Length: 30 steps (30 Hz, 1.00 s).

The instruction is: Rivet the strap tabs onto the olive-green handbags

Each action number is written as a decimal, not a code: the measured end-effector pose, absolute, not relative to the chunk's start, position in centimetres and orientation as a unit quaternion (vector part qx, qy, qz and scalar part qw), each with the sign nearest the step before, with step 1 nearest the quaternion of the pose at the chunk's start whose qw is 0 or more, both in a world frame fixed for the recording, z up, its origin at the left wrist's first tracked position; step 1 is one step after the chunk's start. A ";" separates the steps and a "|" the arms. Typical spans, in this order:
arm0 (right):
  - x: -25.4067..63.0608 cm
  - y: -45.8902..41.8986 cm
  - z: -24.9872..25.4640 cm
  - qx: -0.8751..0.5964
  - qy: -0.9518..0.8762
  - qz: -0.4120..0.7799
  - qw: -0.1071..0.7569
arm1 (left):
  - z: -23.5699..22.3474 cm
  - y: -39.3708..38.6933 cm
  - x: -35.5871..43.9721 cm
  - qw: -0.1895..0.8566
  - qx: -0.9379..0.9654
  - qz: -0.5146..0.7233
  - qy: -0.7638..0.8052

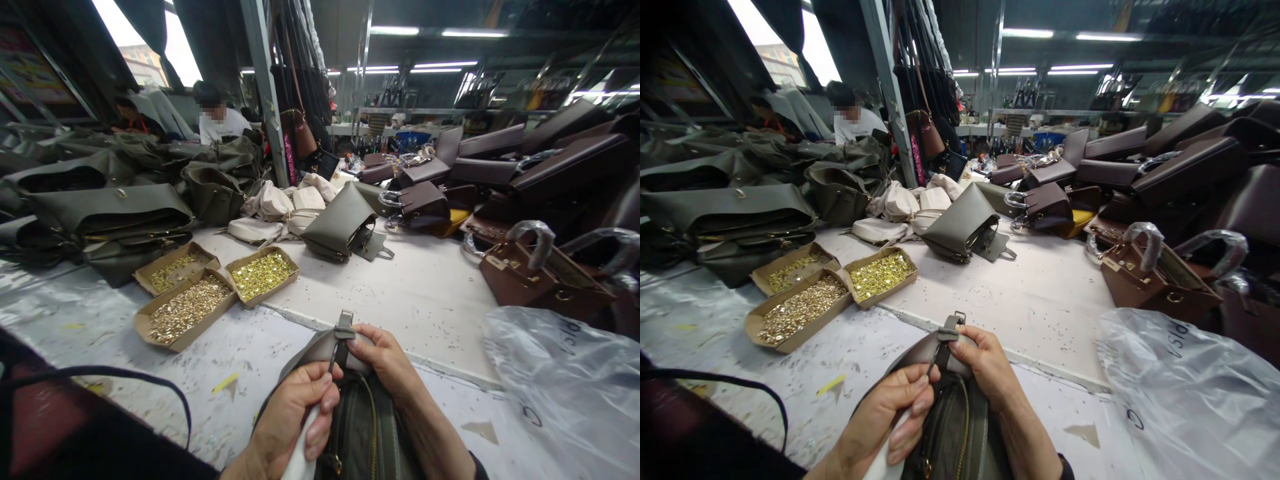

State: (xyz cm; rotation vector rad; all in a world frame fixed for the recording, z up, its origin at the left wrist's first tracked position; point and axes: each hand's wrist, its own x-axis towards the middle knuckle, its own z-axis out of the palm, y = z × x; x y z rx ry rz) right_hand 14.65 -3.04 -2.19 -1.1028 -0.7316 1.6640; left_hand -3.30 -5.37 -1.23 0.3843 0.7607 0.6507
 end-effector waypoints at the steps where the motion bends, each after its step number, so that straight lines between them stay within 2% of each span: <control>1: 14.7 -3.0 -2.3 -0.451 -0.293 0.690 0.485 | -1.2 -5.3 -3.4 0.868 0.171 0.309 0.349; 13: 14.8 -2.7 -2.9 -0.453 -0.268 0.703 0.479 | -0.7 -3.6 -3.4 0.905 0.032 0.297 0.302; 30: 14.7 -2.6 -3.6 -0.450 -0.264 0.696 0.494 | -0.2 -3.9 -4.3 0.903 0.106 0.269 0.318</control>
